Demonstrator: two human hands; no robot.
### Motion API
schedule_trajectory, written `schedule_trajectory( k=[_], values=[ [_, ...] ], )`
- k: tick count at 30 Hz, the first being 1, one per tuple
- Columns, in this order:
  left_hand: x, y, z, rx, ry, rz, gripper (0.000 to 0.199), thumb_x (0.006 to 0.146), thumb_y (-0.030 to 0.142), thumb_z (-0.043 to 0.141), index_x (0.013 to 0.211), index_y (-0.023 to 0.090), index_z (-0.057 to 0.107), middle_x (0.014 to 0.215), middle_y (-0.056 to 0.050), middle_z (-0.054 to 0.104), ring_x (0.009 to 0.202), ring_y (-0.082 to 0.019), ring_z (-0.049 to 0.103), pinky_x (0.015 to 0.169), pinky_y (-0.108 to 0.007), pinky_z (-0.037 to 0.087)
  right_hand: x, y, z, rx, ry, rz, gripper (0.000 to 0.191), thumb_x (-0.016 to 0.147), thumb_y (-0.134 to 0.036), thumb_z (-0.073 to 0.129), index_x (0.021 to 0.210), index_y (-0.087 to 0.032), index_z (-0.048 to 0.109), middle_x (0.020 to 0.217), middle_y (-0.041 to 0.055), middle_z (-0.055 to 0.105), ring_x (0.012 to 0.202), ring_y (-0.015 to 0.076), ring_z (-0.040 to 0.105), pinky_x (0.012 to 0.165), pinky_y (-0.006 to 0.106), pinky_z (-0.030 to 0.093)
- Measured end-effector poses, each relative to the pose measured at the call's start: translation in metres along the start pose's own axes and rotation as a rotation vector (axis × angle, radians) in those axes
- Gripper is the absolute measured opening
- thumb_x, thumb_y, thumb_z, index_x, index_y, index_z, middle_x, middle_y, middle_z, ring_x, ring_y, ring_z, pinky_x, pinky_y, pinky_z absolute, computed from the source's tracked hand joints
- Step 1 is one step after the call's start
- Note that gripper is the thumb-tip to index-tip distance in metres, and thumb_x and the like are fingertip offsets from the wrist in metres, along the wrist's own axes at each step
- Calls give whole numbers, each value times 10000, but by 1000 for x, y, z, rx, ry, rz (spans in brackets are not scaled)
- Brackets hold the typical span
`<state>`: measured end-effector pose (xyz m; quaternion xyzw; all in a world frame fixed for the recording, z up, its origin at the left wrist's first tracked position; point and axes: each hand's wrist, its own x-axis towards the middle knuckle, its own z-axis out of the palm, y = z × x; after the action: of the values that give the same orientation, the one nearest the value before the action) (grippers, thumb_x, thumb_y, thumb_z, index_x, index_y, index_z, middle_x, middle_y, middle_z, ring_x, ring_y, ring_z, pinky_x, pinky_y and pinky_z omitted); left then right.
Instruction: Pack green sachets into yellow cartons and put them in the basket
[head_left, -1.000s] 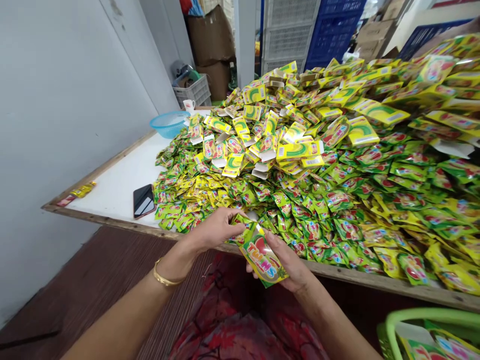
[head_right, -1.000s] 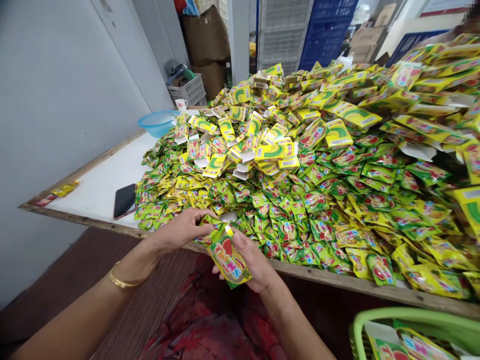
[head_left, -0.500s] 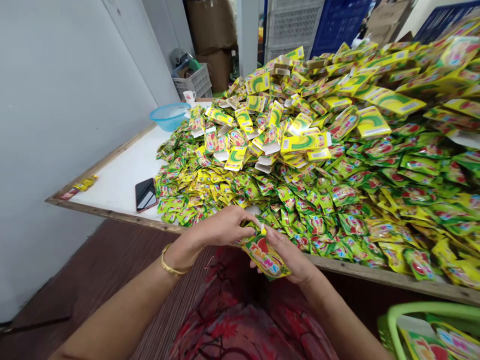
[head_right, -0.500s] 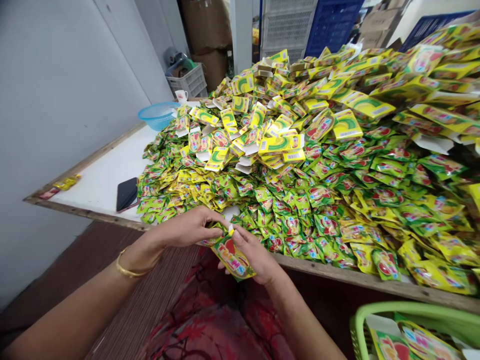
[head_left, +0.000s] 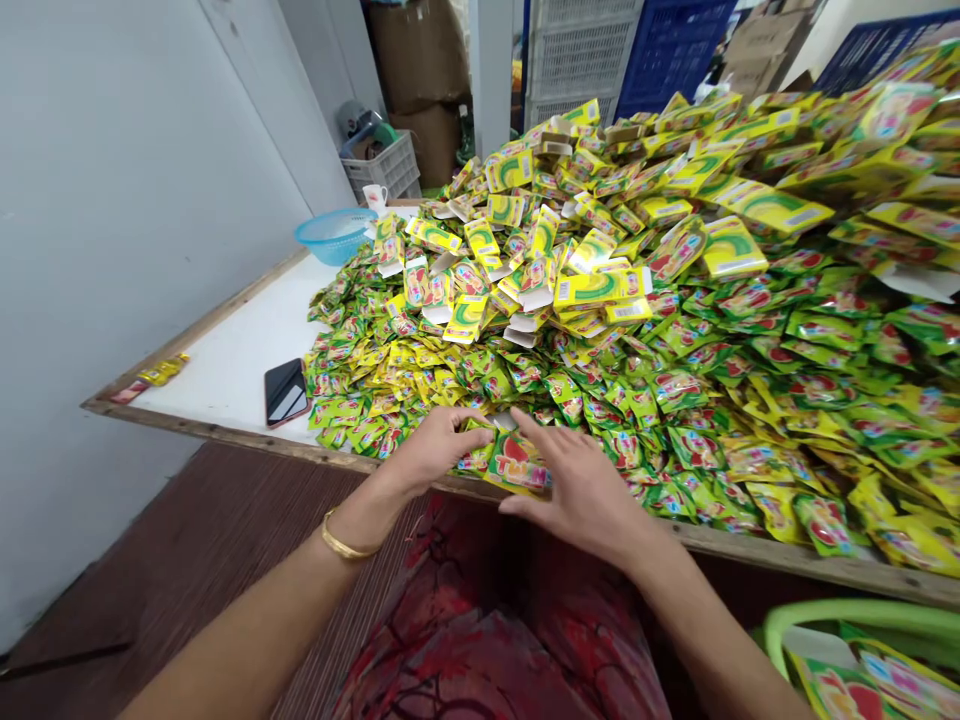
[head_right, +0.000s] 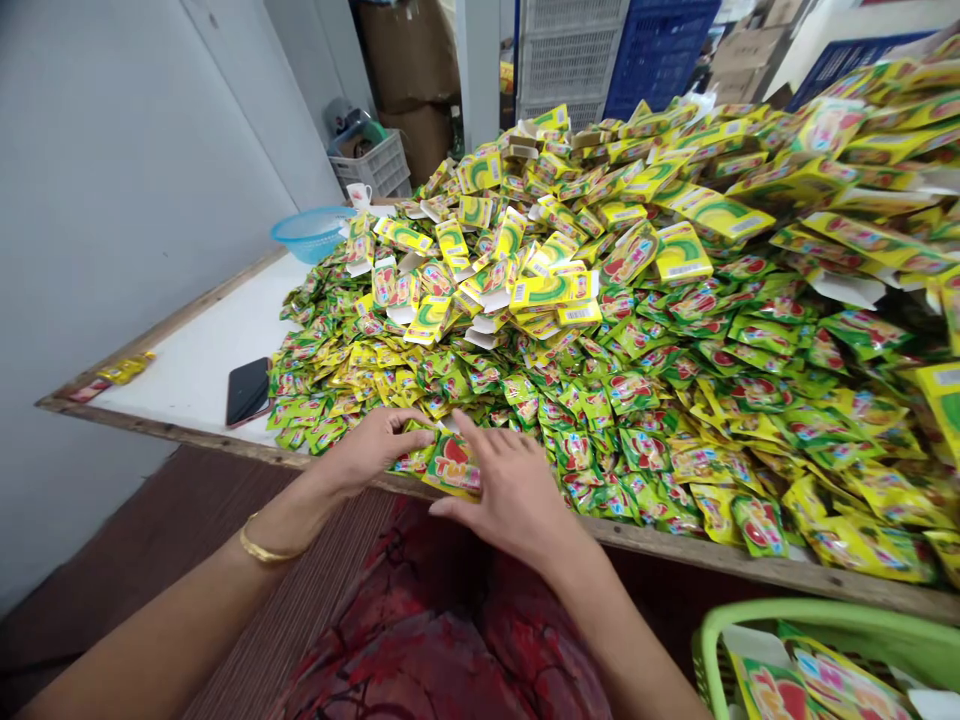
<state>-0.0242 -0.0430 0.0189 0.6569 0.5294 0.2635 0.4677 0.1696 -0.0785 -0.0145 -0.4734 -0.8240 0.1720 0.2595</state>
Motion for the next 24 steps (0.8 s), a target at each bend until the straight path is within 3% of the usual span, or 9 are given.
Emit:
schedule_trajectory(
  k=[3, 7, 14, 20, 24],
  values=[
    [1, 0, 3, -32, 23, 17, 179, 712, 287, 559, 724, 136, 655, 596, 47, 520, 567, -96, 417, 565, -217, 338, -8, -4, 15, -345, 65, -95, 774, 775, -396, 655, 1433, -208, 294, 1037, 97, 611, 925, 249, 570, 825, 397, 449],
    [5, 3, 6, 101, -24, 160, 145, 723, 241, 548, 702, 147, 657, 679, 14, 574, 677, -128, 503, 660, -238, 389, -11, -4, 27, -482, 169, -120, 686, 805, -326, 584, 1418, -172, 318, 902, 71, 589, 810, 212, 551, 701, 310, 436],
    [11, 0, 17, 231, 123, 268, 135, 779, 193, 526, 688, 162, 620, 763, -10, 553, 782, -151, 549, 764, -279, 434, -8, -4, 28, -414, 250, -98, 661, 778, -294, 560, 1386, -135, 356, 958, 82, 599, 845, 209, 562, 720, 304, 450],
    [5, 2, 16, 427, 168, 339, 145, 833, 228, 522, 742, 168, 617, 849, -28, 536, 826, -156, 549, 777, -288, 447, -14, -5, 33, -164, 195, -47, 668, 731, -266, 552, 1366, -161, 375, 993, 71, 619, 860, 206, 587, 723, 314, 482],
    [0, 3, 23, 574, 253, 383, 157, 865, 202, 463, 788, 172, 596, 874, -42, 524, 817, -164, 537, 781, -304, 456, -14, -7, 35, -156, 202, -44, 660, 726, -262, 551, 1357, -158, 391, 1024, 86, 624, 869, 218, 594, 728, 330, 494]
  ],
)
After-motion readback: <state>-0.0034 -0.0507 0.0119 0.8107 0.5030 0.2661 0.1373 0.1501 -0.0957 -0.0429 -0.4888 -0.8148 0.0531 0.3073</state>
